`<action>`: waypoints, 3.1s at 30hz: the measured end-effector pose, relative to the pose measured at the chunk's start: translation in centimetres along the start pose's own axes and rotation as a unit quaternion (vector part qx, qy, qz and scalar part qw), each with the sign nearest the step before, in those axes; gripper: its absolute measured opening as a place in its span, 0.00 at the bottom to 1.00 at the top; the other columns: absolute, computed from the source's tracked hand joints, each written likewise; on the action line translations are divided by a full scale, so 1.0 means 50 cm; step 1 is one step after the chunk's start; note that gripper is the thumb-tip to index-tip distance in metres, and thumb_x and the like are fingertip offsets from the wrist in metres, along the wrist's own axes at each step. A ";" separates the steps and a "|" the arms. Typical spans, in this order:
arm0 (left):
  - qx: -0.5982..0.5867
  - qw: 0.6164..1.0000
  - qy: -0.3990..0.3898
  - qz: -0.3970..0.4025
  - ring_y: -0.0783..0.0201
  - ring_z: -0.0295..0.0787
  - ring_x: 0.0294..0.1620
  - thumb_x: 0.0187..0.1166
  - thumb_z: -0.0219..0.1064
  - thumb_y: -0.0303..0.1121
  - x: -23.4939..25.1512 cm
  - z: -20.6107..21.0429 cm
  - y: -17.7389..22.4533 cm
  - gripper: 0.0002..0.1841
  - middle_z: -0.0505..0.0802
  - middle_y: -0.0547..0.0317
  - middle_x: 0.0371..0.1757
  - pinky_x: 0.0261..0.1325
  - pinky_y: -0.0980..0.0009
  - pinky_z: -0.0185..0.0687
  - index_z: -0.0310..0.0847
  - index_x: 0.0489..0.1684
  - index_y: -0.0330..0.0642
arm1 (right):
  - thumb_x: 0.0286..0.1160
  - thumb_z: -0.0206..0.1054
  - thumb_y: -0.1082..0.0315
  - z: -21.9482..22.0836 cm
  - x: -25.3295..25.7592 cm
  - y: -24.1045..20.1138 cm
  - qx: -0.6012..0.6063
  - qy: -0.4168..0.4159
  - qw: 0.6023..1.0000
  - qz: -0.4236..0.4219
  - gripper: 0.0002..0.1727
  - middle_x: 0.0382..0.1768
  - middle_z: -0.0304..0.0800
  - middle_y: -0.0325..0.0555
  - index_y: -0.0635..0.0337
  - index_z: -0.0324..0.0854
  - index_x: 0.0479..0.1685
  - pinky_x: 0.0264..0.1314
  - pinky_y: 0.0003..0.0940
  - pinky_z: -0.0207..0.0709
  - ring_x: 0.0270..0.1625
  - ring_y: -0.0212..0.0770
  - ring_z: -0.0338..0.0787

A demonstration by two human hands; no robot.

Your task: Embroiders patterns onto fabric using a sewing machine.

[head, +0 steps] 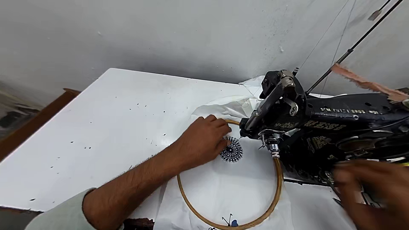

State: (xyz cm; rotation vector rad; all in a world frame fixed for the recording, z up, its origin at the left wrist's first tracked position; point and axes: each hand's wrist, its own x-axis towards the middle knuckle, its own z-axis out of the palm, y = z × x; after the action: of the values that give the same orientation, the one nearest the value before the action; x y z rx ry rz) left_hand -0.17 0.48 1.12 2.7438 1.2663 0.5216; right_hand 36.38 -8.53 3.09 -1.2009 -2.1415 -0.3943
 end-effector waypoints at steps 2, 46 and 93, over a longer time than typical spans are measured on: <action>0.017 0.999 -0.036 0.007 0.54 0.80 0.75 0.86 0.59 0.55 -0.008 0.009 0.004 0.26 0.86 0.62 0.75 0.64 0.51 0.81 0.83 0.72 0.48 | 0.80 0.63 0.54 0.093 0.041 -0.070 -0.046 -0.065 0.996 -0.039 0.18 0.39 0.92 0.55 0.59 0.90 0.39 0.35 0.48 0.85 0.40 0.54 0.93; 0.074 0.991 -0.111 -0.030 0.53 0.60 0.92 0.91 0.40 0.58 -0.021 0.019 0.005 0.33 0.70 0.65 0.91 0.90 0.50 0.56 0.67 0.89 0.52 | 0.58 0.79 0.75 0.217 0.147 -0.074 0.118 -0.148 0.943 0.272 0.12 0.35 0.88 0.53 0.66 0.85 0.41 0.44 0.48 0.79 0.40 0.45 0.88; 0.056 0.992 -0.110 -0.022 0.52 0.60 0.92 0.91 0.41 0.56 -0.021 0.018 0.005 0.32 0.71 0.64 0.90 0.90 0.48 0.57 0.68 0.89 0.52 | 0.60 0.81 0.77 0.197 0.162 -0.073 0.092 -0.215 0.933 0.272 0.11 0.35 0.89 0.57 0.67 0.86 0.39 0.46 0.54 0.80 0.41 0.51 0.89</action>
State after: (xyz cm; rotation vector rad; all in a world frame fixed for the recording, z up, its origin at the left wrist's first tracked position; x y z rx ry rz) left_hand -0.33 -0.40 0.05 2.7592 1.3353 0.1428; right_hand 26.44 0.07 1.28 -1.8143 -2.0028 0.3350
